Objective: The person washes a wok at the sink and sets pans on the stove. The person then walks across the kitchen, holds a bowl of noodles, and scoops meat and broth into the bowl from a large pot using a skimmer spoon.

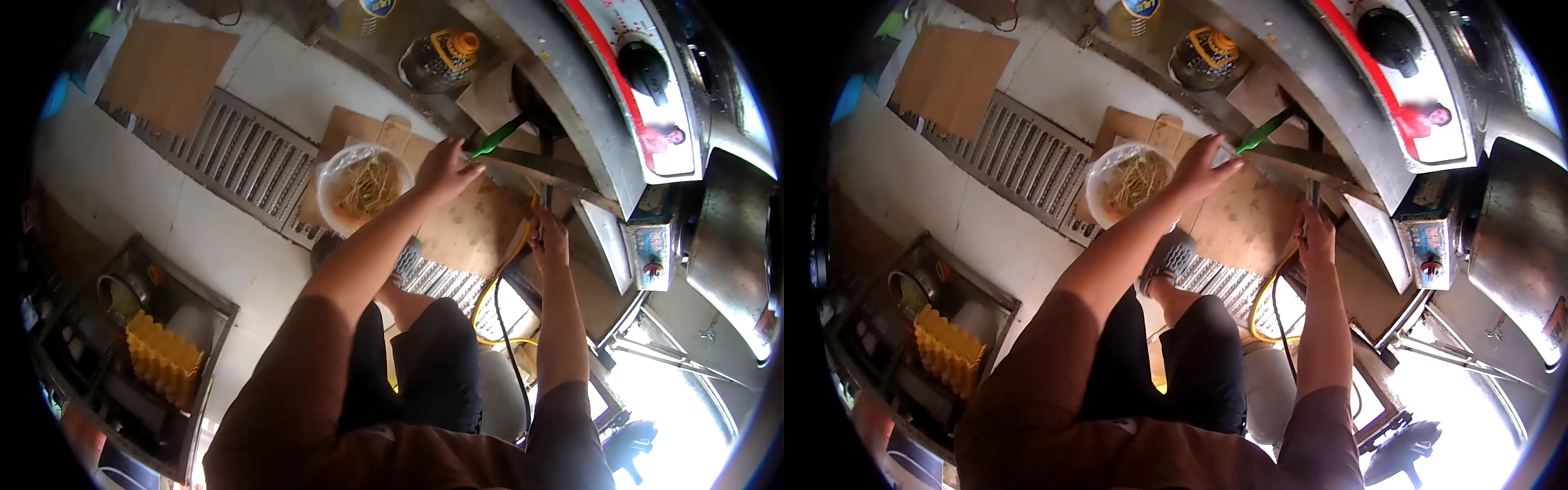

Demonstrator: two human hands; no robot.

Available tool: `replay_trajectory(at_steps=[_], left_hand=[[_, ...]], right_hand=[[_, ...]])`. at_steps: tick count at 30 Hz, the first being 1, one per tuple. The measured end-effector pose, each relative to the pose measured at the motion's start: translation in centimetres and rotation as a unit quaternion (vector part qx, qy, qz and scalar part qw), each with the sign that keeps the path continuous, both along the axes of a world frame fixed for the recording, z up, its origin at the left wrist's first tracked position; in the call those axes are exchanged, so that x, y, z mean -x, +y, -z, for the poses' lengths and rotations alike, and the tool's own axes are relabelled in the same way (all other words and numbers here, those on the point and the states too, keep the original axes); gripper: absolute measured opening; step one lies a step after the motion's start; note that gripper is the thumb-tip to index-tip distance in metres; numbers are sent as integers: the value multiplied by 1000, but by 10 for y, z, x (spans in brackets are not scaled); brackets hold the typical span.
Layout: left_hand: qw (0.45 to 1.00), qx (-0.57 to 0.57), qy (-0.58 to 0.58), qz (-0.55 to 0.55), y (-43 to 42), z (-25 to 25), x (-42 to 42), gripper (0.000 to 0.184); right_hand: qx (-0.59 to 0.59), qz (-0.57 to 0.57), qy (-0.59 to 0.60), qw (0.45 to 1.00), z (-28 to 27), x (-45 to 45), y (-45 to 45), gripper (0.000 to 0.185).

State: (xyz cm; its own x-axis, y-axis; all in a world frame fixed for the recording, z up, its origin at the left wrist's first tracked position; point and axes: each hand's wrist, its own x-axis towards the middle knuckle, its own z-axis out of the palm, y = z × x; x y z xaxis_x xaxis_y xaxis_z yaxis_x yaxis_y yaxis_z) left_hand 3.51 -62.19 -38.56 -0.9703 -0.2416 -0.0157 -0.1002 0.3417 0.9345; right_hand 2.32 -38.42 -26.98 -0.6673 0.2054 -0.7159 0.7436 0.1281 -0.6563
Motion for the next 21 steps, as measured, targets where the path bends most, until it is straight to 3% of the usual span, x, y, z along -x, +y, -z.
replay_trajectory(at_steps=[1, 3, 7, 9, 10, 15, 19, 21], left_hand=[[999, 37, -30, -13, 15, -8, 23, 54], [971, -140, -160, 114, 19, -20, 59, 46], [977, -114, -160, 80, 51, -3, 75, 42], [988, -143, -52, -10, 55, -12, 77, 37], [987, -150, -57, 2, 50, -24, 75, 34], [993, -102, -54, -12, 34, -70, 68, 34], [992, -33, -123, 22, 28, -90, 85, 36], [974, -20, -215, 74, 33, -86, 99, 36]], right_hand=[[-2, 0, 9, 1000, -3, 0, 0, 28], [11, 7, 9, 1000, -8, -2, 2, 28], [14, 19, 55, 998, -4, -14, 9, 23], [11, 47, 47, 998, 7, -19, 11, 21], [22, 85, 69, 994, 10, -23, 8, 20], [69, 210, 80, 972, 0, -31, -16, 19], [172, 275, 76, 943, -9, -46, -8, 17], [196, 294, 65, 933, -13, -58, -1, 17]])
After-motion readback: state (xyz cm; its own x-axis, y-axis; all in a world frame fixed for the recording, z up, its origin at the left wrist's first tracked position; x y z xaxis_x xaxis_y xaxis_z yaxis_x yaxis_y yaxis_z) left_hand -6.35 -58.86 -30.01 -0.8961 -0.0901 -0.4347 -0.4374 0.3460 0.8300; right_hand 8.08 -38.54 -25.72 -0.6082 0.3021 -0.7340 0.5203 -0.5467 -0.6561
